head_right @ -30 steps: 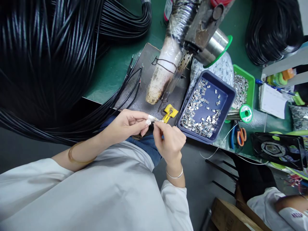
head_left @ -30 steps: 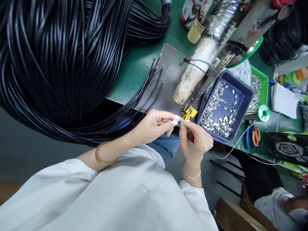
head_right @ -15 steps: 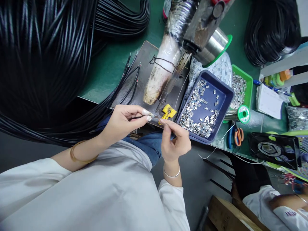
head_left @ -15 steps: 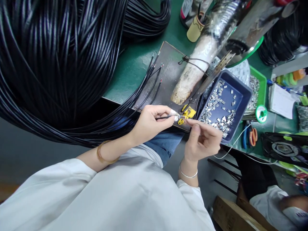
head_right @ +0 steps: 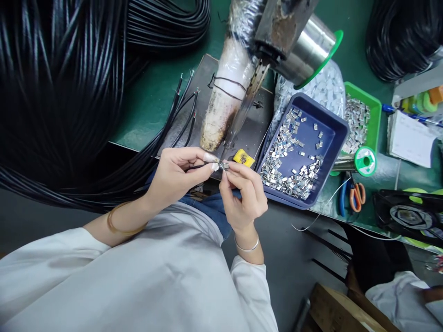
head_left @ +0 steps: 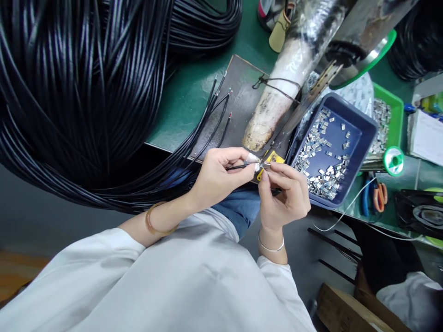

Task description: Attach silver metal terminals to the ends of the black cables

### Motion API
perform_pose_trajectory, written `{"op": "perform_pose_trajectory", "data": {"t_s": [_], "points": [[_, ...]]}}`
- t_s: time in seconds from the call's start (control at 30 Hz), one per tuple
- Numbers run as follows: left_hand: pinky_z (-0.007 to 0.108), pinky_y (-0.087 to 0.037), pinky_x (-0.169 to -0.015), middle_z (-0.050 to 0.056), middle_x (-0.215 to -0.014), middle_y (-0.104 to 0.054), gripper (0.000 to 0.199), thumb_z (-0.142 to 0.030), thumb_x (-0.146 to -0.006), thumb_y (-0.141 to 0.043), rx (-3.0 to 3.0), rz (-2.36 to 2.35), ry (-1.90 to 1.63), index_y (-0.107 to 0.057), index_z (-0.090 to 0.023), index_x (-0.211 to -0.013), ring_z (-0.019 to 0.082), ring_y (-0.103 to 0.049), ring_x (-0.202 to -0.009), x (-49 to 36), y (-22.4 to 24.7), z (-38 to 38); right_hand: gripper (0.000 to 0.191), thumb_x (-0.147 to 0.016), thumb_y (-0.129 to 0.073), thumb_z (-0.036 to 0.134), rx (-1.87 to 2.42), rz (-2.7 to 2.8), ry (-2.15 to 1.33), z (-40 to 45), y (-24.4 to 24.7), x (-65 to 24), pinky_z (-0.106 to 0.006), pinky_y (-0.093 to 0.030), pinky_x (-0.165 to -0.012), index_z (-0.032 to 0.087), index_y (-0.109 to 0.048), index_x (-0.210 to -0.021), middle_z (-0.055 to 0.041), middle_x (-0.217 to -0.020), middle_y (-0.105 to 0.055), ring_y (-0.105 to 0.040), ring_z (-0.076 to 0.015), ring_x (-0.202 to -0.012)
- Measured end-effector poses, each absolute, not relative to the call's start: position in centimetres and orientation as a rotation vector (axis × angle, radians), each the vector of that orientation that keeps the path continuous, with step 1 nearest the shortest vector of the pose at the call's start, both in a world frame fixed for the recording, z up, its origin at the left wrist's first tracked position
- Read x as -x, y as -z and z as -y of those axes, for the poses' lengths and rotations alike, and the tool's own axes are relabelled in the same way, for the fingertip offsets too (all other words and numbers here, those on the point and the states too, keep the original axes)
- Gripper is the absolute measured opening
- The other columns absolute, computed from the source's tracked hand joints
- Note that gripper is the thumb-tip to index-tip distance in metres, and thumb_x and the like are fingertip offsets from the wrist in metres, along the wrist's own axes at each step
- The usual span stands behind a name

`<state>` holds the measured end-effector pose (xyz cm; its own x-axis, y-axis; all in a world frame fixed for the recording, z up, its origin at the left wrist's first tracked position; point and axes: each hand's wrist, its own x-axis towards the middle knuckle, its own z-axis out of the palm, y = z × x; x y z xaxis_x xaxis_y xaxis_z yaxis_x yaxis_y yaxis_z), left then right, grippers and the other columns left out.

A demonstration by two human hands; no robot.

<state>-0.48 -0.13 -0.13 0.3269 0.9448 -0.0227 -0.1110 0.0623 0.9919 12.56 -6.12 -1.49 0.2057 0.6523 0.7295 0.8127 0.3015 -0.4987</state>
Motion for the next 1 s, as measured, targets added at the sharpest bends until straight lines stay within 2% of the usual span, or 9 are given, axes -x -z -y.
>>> {"op": "perform_pose_trajectory", "data": {"t_s": [0.1, 0.27, 0.6, 1.0], "points": [[0.018, -0.022, -0.042, -0.005, -0.050, -0.046, 0.012, -0.022, -0.076, -0.070, -1.225, -0.910, -0.959, -0.068, -0.013, -0.069, 0.004, -0.031, -0.046, 0.6, 0.2, 0.1, 0.016, -0.079, -0.072, 0.008, 1.399, 1.502, 0.168, 6.2, 1.5, -12.6, -0.030, -0.064, -0.072, 0.021, -0.065, -0.087, -0.0014, -0.098, -0.074, -0.072, -0.0142, -0.087], [0.019, -0.028, -0.045, -0.003, -0.053, -0.049, 0.012, -0.025, -0.078, -0.069, -1.210, -0.919, -0.911, -0.071, -0.013, -0.074, 0.005, -0.036, -0.049, 0.8, 0.7, 0.3, 0.016, -0.082, -0.069, 0.011, 1.393, 1.508, 0.087, 6.5, 2.1, -12.7, -0.031, -0.065, -0.070, 0.022, -0.060, -0.088, -0.0024, -0.099, -0.073, -0.073, -0.0151, -0.086], [0.018, -0.022, -0.044, -0.005, -0.054, -0.043, 0.012, -0.021, -0.082, -0.067, -1.291, -0.909, -0.990, -0.071, -0.013, -0.074, 0.004, -0.030, -0.049, 0.8, 0.6, 0.4, 0.018, -0.080, -0.072, 0.008, 1.423, 1.510, 0.165, 6.1, 1.6, -12.6, -0.026, -0.061, -0.066, 0.022, -0.067, -0.090, -0.0008, -0.096, -0.075, -0.072, -0.0130, -0.085], [0.019, -0.029, -0.047, -0.001, -0.059, -0.056, 0.016, -0.027, -0.084, -0.067, -1.291, -0.926, -0.957, -0.073, -0.014, -0.077, 0.006, -0.040, -0.051, 0.9, 1.3, 0.6, 0.015, -0.080, -0.072, 0.010, 1.415, 1.499, 0.126, 6.4, 2.0, -12.7, -0.026, -0.061, -0.065, 0.022, -0.065, -0.088, -0.0007, -0.095, -0.075, -0.072, -0.0130, -0.083]]}}
